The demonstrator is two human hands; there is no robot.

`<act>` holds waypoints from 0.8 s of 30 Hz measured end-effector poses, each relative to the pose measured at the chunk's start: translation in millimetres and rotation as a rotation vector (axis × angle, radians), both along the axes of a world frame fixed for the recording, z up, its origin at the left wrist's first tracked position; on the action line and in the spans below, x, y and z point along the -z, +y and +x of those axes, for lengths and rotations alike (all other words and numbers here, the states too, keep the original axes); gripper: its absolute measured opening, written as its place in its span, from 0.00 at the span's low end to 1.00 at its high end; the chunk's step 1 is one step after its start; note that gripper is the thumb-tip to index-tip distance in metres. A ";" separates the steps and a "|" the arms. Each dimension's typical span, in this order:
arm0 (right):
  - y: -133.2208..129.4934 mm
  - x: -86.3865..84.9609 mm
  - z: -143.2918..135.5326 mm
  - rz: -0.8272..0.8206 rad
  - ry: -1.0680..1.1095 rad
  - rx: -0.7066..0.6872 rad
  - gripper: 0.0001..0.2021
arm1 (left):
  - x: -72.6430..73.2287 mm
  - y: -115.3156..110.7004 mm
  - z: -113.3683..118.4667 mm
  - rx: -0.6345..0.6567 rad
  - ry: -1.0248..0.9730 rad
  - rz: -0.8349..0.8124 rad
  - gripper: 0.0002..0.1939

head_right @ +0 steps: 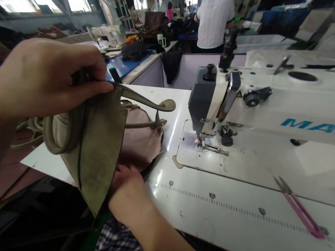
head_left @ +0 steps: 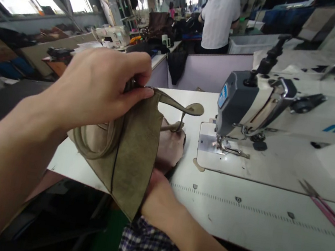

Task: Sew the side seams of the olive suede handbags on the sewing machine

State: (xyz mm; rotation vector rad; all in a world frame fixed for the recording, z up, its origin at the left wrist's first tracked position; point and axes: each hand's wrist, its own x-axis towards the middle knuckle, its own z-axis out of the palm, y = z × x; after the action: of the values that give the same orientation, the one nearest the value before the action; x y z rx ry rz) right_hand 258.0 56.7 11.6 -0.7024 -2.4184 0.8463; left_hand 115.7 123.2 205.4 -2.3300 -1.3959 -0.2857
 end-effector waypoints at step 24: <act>109.9 -98.2 58.2 -0.078 -0.293 -0.118 0.16 | 66.7 -111.5 10.6 0.102 -0.354 -0.289 0.05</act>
State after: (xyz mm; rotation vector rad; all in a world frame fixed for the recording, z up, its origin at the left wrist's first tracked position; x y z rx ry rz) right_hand 316.2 166.7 109.8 -0.7655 -2.7223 0.9454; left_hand 126.3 11.7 138.7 -2.6917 -1.5691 -0.5865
